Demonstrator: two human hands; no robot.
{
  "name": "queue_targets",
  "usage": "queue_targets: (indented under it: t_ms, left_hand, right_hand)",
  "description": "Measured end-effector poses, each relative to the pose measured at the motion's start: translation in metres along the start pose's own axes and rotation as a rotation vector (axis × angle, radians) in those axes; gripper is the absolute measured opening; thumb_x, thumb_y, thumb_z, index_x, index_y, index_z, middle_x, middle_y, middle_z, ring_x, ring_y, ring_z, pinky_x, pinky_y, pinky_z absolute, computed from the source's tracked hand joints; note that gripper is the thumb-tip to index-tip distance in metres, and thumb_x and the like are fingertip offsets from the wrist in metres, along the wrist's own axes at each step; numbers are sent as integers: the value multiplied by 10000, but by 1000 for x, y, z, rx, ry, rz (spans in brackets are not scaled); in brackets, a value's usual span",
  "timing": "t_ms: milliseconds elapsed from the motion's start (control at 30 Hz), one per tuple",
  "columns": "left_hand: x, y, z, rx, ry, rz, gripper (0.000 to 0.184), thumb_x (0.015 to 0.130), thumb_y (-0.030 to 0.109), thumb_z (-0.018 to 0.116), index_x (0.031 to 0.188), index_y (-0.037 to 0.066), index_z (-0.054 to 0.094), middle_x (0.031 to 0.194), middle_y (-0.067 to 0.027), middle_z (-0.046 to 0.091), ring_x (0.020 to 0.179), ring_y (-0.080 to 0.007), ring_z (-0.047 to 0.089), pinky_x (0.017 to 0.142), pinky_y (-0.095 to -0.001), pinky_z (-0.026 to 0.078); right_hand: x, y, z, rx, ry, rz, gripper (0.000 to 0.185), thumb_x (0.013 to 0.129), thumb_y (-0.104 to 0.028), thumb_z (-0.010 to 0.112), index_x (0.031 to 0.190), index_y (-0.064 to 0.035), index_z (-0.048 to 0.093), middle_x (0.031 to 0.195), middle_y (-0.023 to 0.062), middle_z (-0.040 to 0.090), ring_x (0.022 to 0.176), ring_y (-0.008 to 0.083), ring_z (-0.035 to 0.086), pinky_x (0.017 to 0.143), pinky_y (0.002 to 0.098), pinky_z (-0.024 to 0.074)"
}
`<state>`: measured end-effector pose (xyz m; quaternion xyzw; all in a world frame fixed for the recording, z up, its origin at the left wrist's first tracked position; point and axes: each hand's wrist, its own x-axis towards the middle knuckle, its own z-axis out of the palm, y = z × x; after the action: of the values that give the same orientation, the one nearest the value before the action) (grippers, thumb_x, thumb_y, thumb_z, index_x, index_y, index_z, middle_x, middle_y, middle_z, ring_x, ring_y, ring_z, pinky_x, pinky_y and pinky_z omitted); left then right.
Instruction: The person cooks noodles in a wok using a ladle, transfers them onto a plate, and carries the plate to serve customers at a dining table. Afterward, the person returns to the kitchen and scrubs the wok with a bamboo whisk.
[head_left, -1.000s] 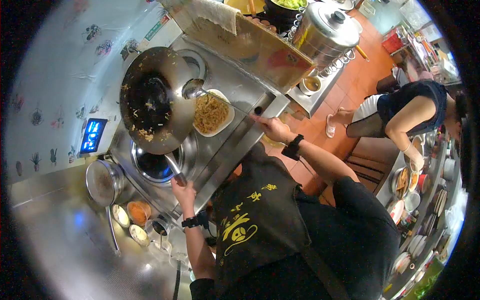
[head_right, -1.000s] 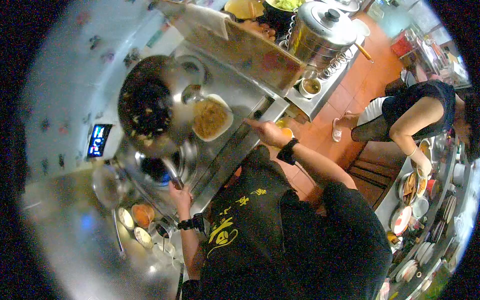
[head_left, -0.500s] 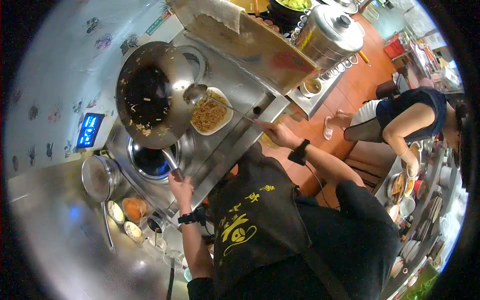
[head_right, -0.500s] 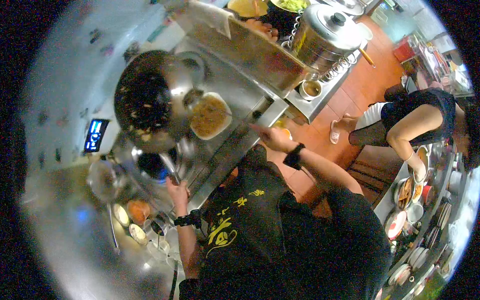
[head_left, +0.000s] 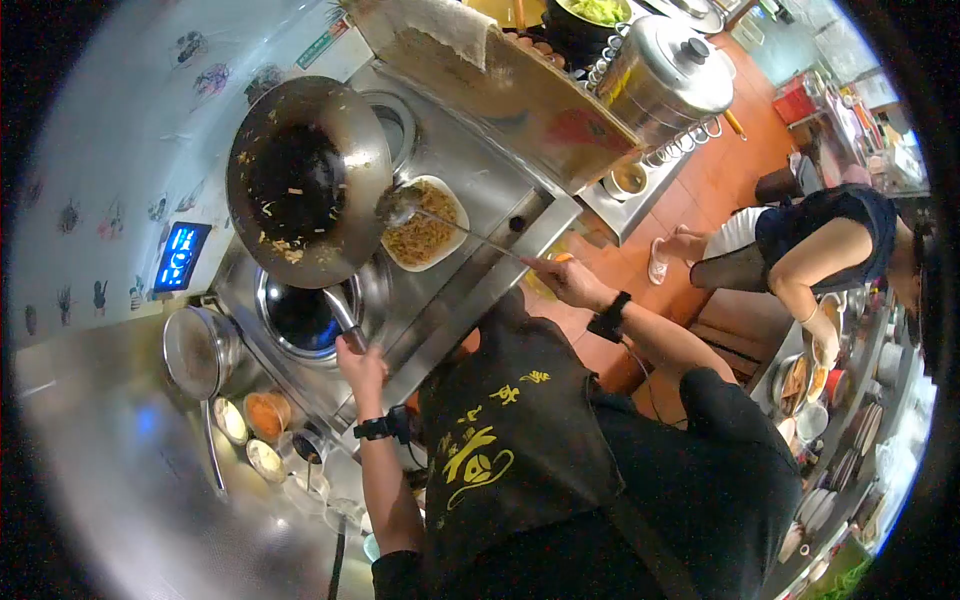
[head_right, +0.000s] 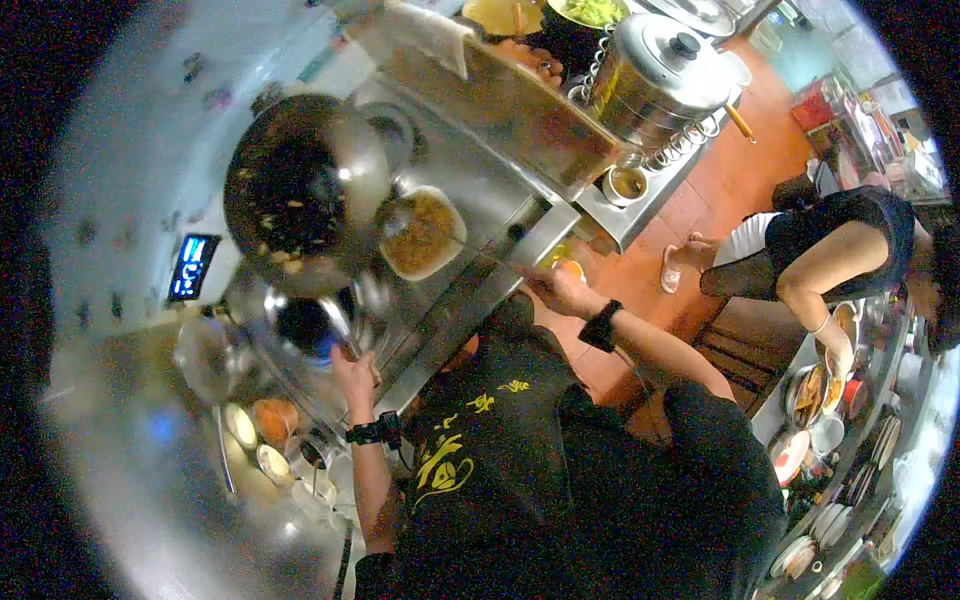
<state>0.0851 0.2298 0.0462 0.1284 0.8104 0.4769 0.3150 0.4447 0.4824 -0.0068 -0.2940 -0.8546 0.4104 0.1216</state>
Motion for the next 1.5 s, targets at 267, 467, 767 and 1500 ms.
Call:
queue_targets:
  t_ms: [267, 467, 767, 1500]
  left_hand:
    - [10, 14, 7, -19, -14, -24, 421, 816, -33, 638, 1175, 20, 426, 731, -73, 529, 392, -144, 458, 344, -302, 366]
    - [11, 8, 6, -97, -25, -61, 415, 808, -25, 650, 1161, 25, 438, 704, -66, 525, 385, -144, 455, 337, -301, 359]
    - [-22, 21, 0, -96, -68, -78, 329, 814, -50, 647, 1070, 49, 465, 672, -49, 534, 387, -154, 491, 340, -301, 371]
    - [-32, 19, -3, -133, -58, -84, 316, 798, -62, 645, 1014, 65, 454, 620, -62, 511, 379, -172, 491, 335, -312, 373]
  right_hand:
    - [-35, 1, -17, -35, -90, 67, 405, 950, -102, 570, 1348, -158, 619, 910, 217, 675, 761, 409, 644, 685, 477, 533]
    - [-24, -2, 1, 222, 85, 144, 421, 1008, -136, 550, 1429, -136, 568, 663, 45, 517, 554, 161, 489, 554, 324, 449]
    - [22, -20, 0, 652, 57, 429, 426, 1047, -153, 497, 1472, -142, 529, 736, -65, 490, 627, 44, 419, 549, 230, 397]
    - [29, -29, -18, -23, 32, 185, 531, 937, -160, 582, 1452, -277, 530, 824, 228, 670, 726, 409, 659, 675, 477, 542]
